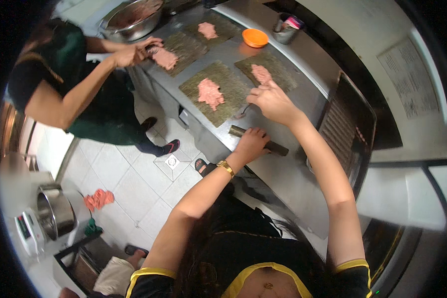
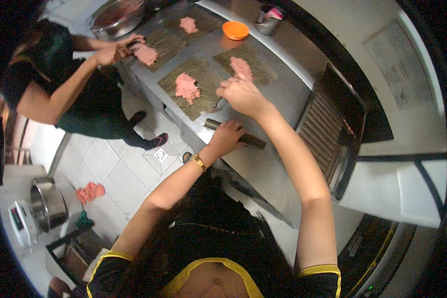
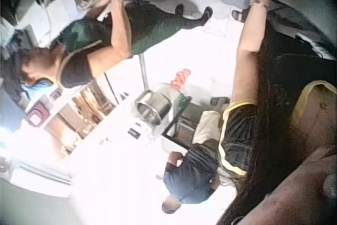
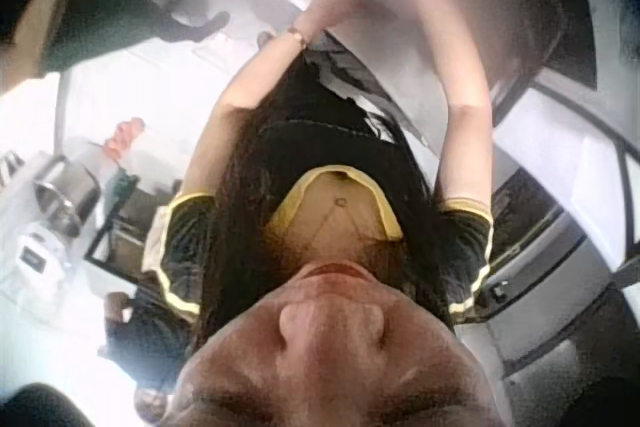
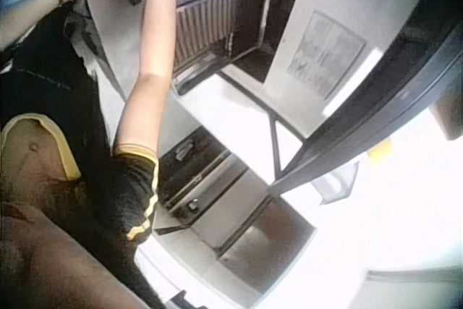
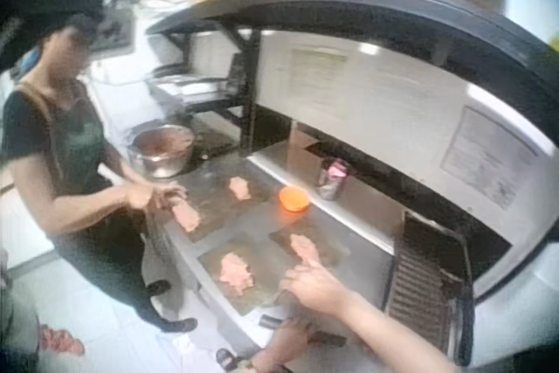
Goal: The person spreads a pink filling onto sheets of nori laid on a stainless steel counter, then rolls them into cylindrical shapes using a bamboo mat. The person places the finished rolls onto a metal tray. Another person works alongside, performing similar actions.
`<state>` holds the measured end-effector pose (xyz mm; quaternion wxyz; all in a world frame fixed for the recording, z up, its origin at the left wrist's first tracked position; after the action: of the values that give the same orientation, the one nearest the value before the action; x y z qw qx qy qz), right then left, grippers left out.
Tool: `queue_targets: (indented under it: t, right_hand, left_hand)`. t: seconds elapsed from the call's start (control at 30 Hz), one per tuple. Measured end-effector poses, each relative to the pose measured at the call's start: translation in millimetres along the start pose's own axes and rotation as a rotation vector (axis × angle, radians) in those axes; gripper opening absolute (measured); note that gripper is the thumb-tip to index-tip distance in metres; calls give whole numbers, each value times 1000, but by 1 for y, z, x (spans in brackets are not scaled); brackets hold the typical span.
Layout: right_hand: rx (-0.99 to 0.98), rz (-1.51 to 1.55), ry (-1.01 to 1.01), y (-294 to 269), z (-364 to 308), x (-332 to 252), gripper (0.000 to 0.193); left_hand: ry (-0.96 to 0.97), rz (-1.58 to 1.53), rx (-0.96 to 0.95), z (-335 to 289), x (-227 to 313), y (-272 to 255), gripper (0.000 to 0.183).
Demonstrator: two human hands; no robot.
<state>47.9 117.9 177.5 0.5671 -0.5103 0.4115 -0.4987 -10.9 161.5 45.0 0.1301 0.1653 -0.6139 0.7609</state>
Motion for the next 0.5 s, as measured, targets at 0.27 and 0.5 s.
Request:
queue_targets:
  t: [0.27, 0.5]
  right_hand:
    - [-296, -100, -312, 45, 74, -47, 17]
    - [-420, -73, -392, 54, 92, -57, 18]
  left_hand:
    - [-6, 15, 225, -3, -2, 11, 38]
    - [-27, -11, 313, -7, -1, 7, 35]
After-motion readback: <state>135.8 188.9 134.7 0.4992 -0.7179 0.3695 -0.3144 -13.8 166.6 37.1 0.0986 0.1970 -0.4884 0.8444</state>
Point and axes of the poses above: each hand's wrist, its own z-axis towards the middle knuckle, its own y-axis out of the palm, x = y × z, the point moved 8 cm from there along z, towards the middle knuckle, and after that the axes turned 3 degrees about z, right-handed, at the moved point
